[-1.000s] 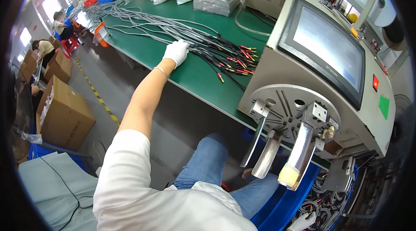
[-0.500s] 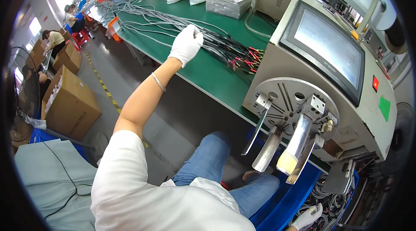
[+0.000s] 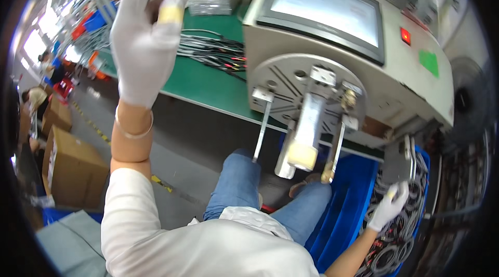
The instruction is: Winding long cables into coils using a winding machine and placing them into a storage bin.
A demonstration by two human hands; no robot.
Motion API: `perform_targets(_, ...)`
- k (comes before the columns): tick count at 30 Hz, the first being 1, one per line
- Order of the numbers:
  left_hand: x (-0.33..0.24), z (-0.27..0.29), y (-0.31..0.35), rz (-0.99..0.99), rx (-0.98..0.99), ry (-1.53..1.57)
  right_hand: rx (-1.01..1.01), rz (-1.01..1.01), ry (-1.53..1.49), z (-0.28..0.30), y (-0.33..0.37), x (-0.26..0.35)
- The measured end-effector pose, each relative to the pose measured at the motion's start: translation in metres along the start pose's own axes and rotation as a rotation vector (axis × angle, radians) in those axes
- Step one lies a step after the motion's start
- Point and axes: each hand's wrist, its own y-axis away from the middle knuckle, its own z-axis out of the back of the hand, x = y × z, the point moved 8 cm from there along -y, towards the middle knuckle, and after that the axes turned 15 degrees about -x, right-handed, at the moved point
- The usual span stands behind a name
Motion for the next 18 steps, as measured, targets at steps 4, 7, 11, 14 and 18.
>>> perform_targets(4, -0.083, -0.035, 0.049, -0.510, 0.363, 0.329, -0.099, 0.010, -0.128, 0.005, -0.030, 0.072)
perform_targets(7, -0.112, -0.068, 0.104, -0.642, 0.866, 0.273, -0.380, -0.033, -0.383, 0.032, -0.038, 0.128)
perform_targets(11, -0.144, -0.080, 0.143, -0.720, 1.049, 0.379, 0.078, 0.252, -0.657, 0.023, 0.001, 0.224)
perform_targets(14, -0.153, -0.085, 0.159, -0.626, 1.164, 0.419, 0.582, 0.460, -0.474, -0.010, 0.064, 0.256)
perform_targets(18, -0.137, -0.071, 0.150, -0.420, 1.334, 0.448, 0.774, 0.464, -0.393, -0.027, 0.100, 0.257)
